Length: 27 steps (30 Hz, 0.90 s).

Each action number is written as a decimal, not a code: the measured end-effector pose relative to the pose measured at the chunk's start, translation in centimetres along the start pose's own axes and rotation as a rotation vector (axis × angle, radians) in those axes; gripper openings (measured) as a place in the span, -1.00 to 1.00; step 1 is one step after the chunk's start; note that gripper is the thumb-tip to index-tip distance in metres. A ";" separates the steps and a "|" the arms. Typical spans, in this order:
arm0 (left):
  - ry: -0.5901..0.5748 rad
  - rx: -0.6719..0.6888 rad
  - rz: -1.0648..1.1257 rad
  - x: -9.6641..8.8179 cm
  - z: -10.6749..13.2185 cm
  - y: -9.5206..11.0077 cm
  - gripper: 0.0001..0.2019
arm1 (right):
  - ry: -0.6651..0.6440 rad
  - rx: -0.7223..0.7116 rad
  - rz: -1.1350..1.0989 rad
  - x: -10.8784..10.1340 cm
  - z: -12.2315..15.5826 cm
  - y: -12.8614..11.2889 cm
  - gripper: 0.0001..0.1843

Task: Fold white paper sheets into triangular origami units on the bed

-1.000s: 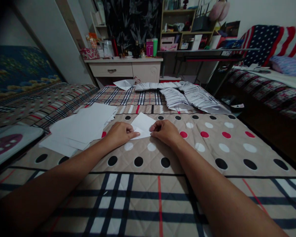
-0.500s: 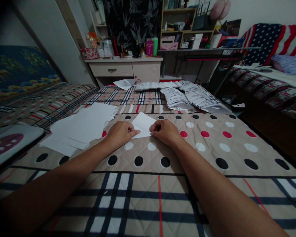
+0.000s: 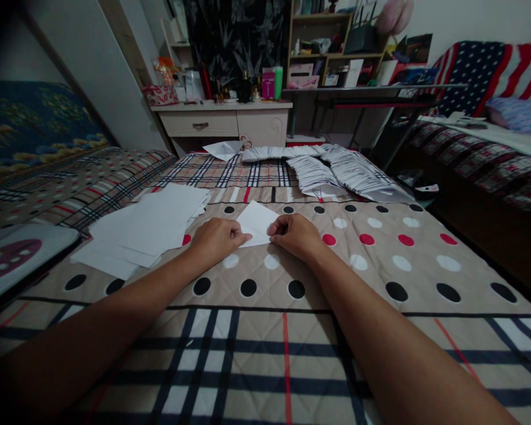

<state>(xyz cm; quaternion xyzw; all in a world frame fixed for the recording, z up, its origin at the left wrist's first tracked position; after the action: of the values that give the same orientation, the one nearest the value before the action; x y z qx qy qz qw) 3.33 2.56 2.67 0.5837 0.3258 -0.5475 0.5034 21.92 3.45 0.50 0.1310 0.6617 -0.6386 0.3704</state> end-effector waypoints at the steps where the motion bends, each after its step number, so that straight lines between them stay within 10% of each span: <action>1: -0.004 0.000 0.003 0.0 0.0 0.0 -0.65 | -0.001 0.002 0.001 0.0 0.0 -0.1 -0.89; 27: 0.018 -0.071 -0.262 0.0 1.2 1.2 -0.73 | 0.024 0.094 0.240 0.3 0.7 -1.8 -0.91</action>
<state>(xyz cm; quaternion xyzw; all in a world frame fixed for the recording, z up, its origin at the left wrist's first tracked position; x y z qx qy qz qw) 4.04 1.08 3.03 0.5227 0.4230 -0.5914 0.4450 20.82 2.44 1.68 0.2340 0.6150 -0.6185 0.4296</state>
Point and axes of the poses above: each hand's wrist, its own z-axis away from the middle knuckle, its own x-axis out of the palm, y = z × x, the point moved 6 cm from there along -z, towards the middle knuckle, and after that the axes turned 12 degrees about -y, right-handed, at the moved point
